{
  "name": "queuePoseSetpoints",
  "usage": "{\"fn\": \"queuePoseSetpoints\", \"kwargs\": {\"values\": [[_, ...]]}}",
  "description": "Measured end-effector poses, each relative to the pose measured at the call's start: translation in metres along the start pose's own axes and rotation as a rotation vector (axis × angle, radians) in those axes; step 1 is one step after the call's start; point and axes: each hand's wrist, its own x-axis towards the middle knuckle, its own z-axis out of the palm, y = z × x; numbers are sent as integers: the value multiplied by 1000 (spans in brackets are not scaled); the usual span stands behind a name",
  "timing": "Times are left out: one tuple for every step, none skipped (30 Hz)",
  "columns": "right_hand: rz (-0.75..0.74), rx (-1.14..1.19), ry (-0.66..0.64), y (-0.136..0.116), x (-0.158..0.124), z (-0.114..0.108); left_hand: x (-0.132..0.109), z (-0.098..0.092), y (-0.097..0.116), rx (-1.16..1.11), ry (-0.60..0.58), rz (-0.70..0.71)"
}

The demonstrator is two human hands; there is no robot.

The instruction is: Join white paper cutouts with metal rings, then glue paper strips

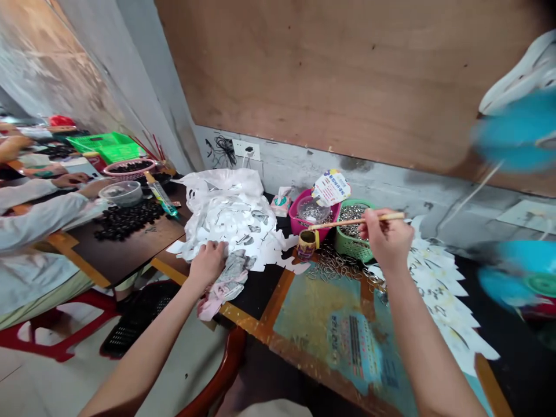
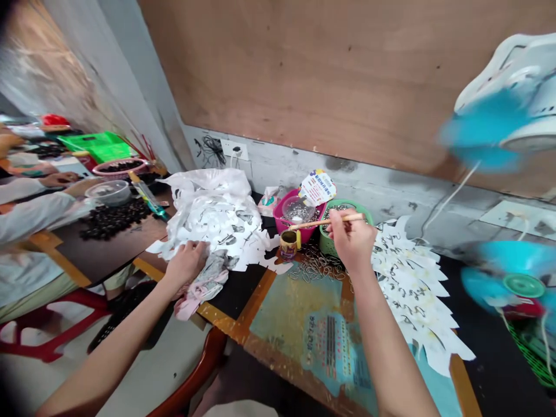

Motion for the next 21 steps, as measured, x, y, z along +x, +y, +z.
{"fn": "queuePoseSetpoints", "kwargs": {"values": [[-37,-61,-41,0,1,1,3,-1,0,-5,-16,6],[-74,-103,-80,2,1,3,6,-4,-1,-15,-28,9],[-105,-133,-122,4,2,6,9,-7,-3,-29,-34,7],[-131,-155,-168,6,2,10,12,-13,-4,-50,-32,5],[-152,-174,-218,10,3,16,14,-19,-6,-76,-22,2],[-171,-193,-271,13,2,23,16,-26,-6,-108,-5,1],[-179,-203,-324,18,2,30,17,-33,-5,-148,14,3],[-179,-203,-364,23,1,38,18,-40,-3,-193,33,6],[-177,-199,-396,29,0,47,16,-46,2,-241,50,11],[-174,-192,-422,34,-1,55,14,-51,9,-284,62,19],[-167,-186,-444,40,-3,62,9,-54,18,-355,75,30],[-157,-180,-460,46,-4,68,2,-55,29,-428,81,50],[-145,-174,-470,51,-6,73,-5,-55,41,-524,84,78],[-131,-167,-471,55,-8,75,-14,-52,54,-813,83,120],[-116,-160,-462,57,-9,76,-24,-47,66,-909,65,154],[-100,-151,-443,59,-10,74,-34,-40,78,-954,36,174],[-82,-142,-415,59,-11,70,-43,-32,88,-995,2,187],[-61,-133,-381,58,-12,65,-52,-23,97,-1033,-26,195],[-38,-122,-345,56,-12,59,-60,-12,104,-1065,-52,201],[-12,-109,-308,55,-13,52,-68,-2,110,-1091,-73,204],[14,-93,-273,53,-13,45,-75,8,114,-1110,-92,208]]}}
